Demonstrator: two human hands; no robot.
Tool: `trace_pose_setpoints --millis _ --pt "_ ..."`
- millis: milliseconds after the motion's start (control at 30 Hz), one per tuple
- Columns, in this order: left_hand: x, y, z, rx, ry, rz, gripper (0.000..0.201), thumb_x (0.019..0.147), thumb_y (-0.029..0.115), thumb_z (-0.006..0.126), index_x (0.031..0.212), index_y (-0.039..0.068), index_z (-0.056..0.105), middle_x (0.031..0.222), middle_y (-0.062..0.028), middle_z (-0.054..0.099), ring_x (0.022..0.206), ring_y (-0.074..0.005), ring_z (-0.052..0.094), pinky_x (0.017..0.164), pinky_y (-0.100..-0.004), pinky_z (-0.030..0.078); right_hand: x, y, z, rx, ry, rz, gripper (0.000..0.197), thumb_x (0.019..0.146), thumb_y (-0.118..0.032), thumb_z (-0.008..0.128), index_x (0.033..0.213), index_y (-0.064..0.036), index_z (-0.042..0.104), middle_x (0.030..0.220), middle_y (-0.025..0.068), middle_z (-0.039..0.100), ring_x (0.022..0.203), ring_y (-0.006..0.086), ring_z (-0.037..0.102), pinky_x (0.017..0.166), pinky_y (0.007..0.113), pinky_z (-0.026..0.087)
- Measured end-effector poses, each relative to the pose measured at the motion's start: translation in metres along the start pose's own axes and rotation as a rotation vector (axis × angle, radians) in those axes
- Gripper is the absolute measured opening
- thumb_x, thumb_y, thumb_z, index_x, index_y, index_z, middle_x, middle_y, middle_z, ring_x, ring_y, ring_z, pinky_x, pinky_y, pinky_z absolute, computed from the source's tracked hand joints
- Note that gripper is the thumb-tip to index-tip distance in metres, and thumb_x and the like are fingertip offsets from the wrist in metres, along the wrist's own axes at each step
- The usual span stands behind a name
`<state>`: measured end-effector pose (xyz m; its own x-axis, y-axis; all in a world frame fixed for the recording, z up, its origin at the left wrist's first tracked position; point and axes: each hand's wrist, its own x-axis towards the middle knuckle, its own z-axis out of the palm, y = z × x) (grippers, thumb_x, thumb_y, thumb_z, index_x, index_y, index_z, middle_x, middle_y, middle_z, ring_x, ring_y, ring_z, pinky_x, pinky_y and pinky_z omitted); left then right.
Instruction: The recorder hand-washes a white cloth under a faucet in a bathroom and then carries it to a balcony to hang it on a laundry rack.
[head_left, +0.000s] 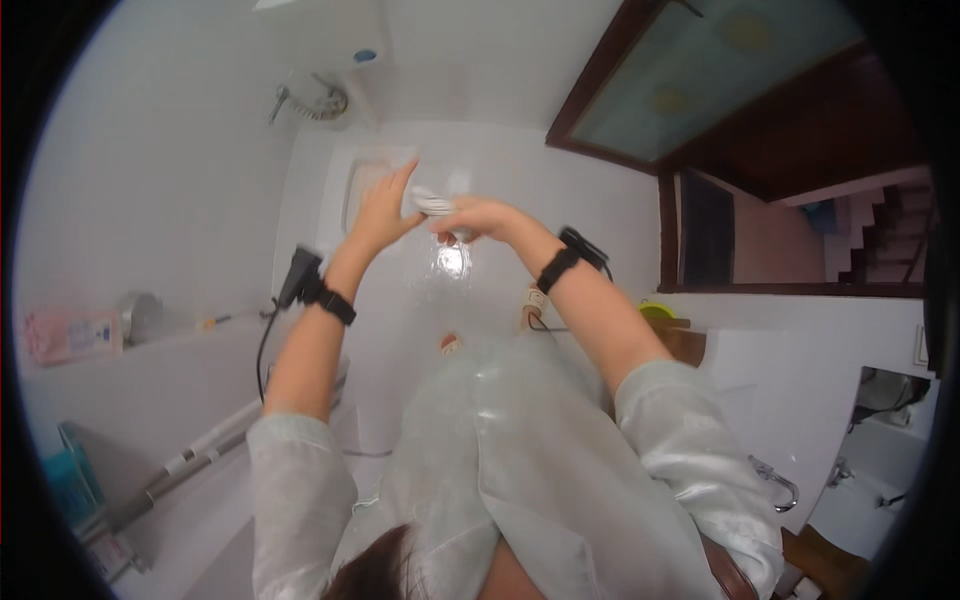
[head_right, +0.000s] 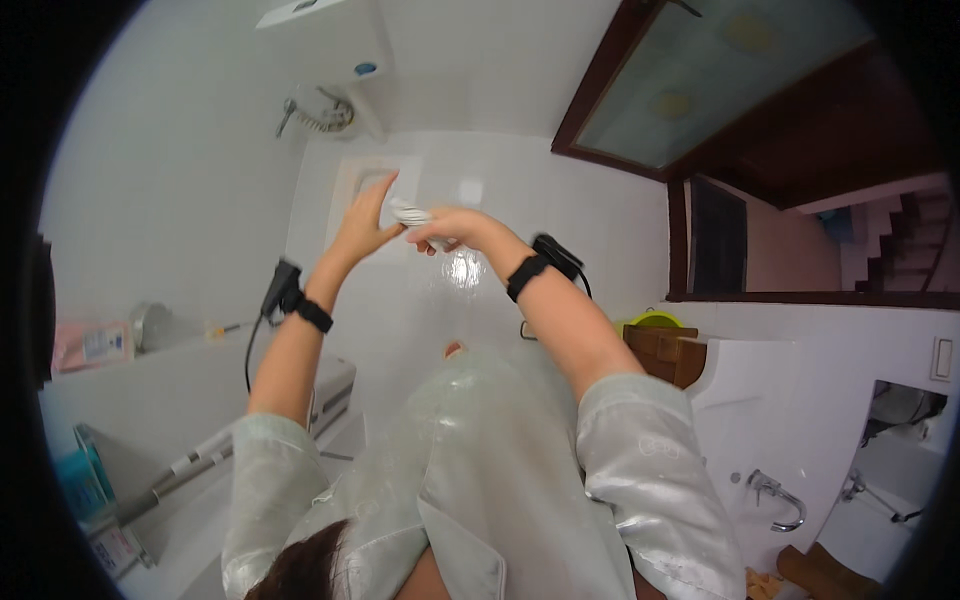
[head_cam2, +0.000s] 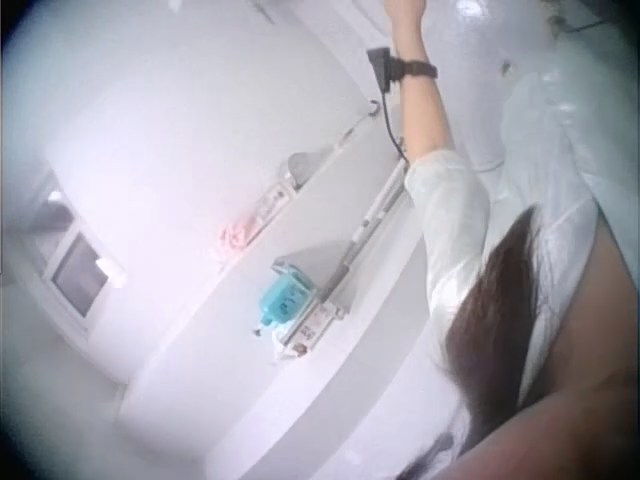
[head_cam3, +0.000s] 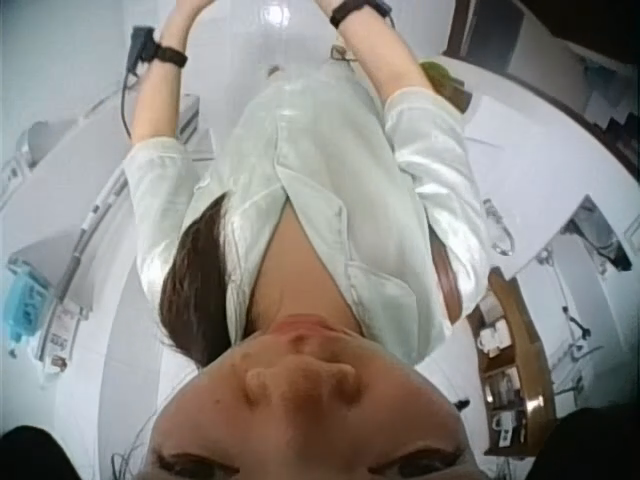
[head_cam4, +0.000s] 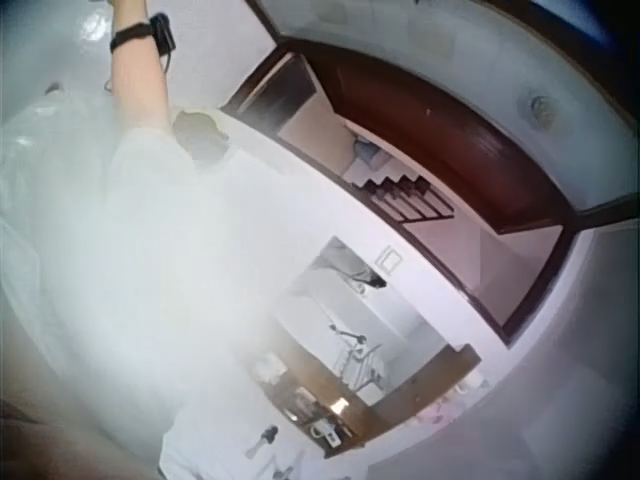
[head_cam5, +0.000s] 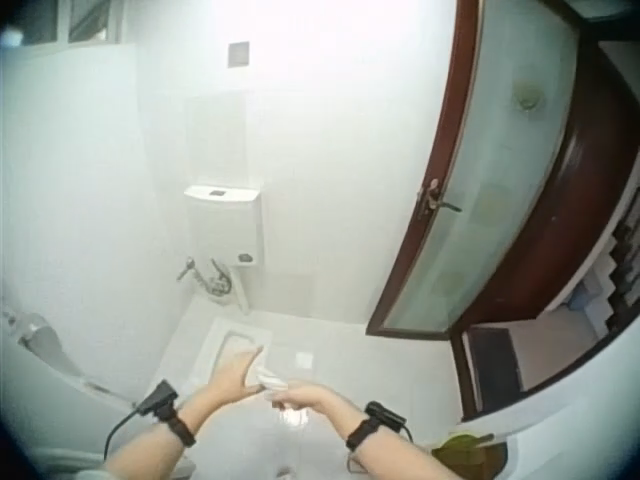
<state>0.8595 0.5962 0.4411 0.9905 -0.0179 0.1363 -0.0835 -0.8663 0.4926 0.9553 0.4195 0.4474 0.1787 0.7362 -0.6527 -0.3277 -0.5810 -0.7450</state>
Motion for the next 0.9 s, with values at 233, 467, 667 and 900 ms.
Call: trace_pose_setpoints --millis 233,467,667,900 --pt "0.014 -0.025 0.156 -0.222 -0.594 -0.892 0.074 0.083 0.045 0.051 0.136 0.001 0.024 0.136 -0.0281 0.028 0.125 -0.0385 0.031 0.102 -0.0455 0.027 -0.042 0.154 -0.173 -0.754 0.565 0.185 0.039 0.074 -0.03 0.064 0.097 0.0005 0.061 0.105 0.0176 0.057 0.092 0.0341 0.058 0.079 0.034 0.046" --pt "0.27 0.209 0.305 -1.553 -0.48 -1.32 0.06 0.09 0.048 0.036 0.132 0.006 0.032 0.127 -0.0192 0.045 0.117 -0.0327 0.043 0.096 -0.0464 0.037 -0.128 0.172 -0.307 0.268 0.714 -0.245 0.04 0.081 -0.033 0.06 0.098 0.002 0.055 0.09 0.0151 0.06 0.087 0.0242 0.058 0.075 0.034 0.045" --pt "0.406 0.325 0.392 -1.944 -0.621 -0.876 0.043 0.092 0.04 0.033 0.121 0.011 0.045 0.117 -0.0075 0.051 0.108 -0.0213 0.049 0.089 -0.0422 0.041 -0.173 0.201 -0.451 0.206 1.176 -0.302 0.044 0.084 -0.04 0.053 0.095 0.0033 0.054 0.086 0.0203 0.056 0.085 0.0345 0.055 0.078 0.039 0.043" --pt "0.552 0.441 0.457 -1.799 -0.759 -0.88 0.045 0.091 0.045 0.032 0.118 0.013 0.048 0.116 -0.0028 0.051 0.106 -0.019 0.05 0.087 -0.0412 0.041 -0.249 0.248 -0.605 0.188 1.435 -0.199 0.043 0.086 -0.037 0.05 0.102 0.0023 0.05 0.097 0.0222 0.052 0.092 0.0367 0.052 0.08 0.042 0.041"
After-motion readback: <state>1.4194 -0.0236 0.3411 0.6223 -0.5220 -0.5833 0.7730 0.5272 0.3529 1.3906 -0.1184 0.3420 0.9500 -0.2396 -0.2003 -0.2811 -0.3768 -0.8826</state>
